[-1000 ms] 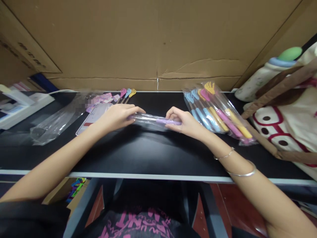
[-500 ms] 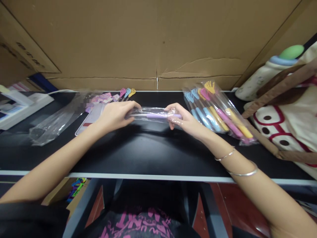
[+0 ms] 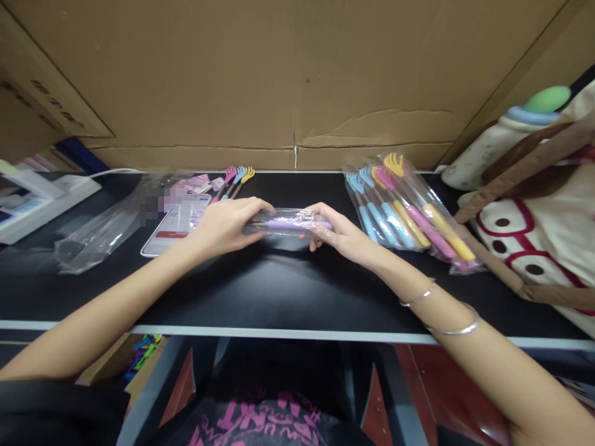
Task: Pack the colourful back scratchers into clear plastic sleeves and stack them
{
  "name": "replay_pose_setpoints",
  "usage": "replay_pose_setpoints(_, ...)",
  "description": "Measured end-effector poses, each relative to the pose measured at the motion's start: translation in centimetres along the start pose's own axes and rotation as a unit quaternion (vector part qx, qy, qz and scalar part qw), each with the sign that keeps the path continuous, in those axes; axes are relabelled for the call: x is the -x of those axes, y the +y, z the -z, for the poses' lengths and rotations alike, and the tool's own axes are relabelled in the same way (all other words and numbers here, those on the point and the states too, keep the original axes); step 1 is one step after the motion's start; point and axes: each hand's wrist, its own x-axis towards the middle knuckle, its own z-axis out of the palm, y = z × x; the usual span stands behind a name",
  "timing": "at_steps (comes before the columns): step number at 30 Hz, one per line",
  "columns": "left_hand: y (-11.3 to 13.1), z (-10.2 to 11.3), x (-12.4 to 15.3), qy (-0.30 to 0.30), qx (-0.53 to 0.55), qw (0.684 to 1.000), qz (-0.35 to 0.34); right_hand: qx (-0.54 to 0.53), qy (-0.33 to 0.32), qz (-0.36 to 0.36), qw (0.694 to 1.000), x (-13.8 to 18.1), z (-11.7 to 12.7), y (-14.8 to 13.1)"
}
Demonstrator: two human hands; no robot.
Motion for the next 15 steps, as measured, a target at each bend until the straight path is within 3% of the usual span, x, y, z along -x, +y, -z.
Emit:
replay_pose_setpoints(4, 0.1, 0.4, -0.1, 0.015, 0.028, 0.999, -0.016, 0.015, 0.021, 0.012, 1.000, 0.0, -0.1, -0.1)
replay_pose_setpoints(9, -0.2, 0.2, -0.1, 0.010, 0.023, 0.999, -0.035, 0.110, 0.041, 0.040, 0.992, 0.3, -0.7, -0.4)
replay_pose_setpoints(15, 0.1, 0.7, -0.4, 0.059, -0.019, 0.993, -0.096, 0.243, 0.117, 0.134, 0.954, 0.9, -1.4, -1.2)
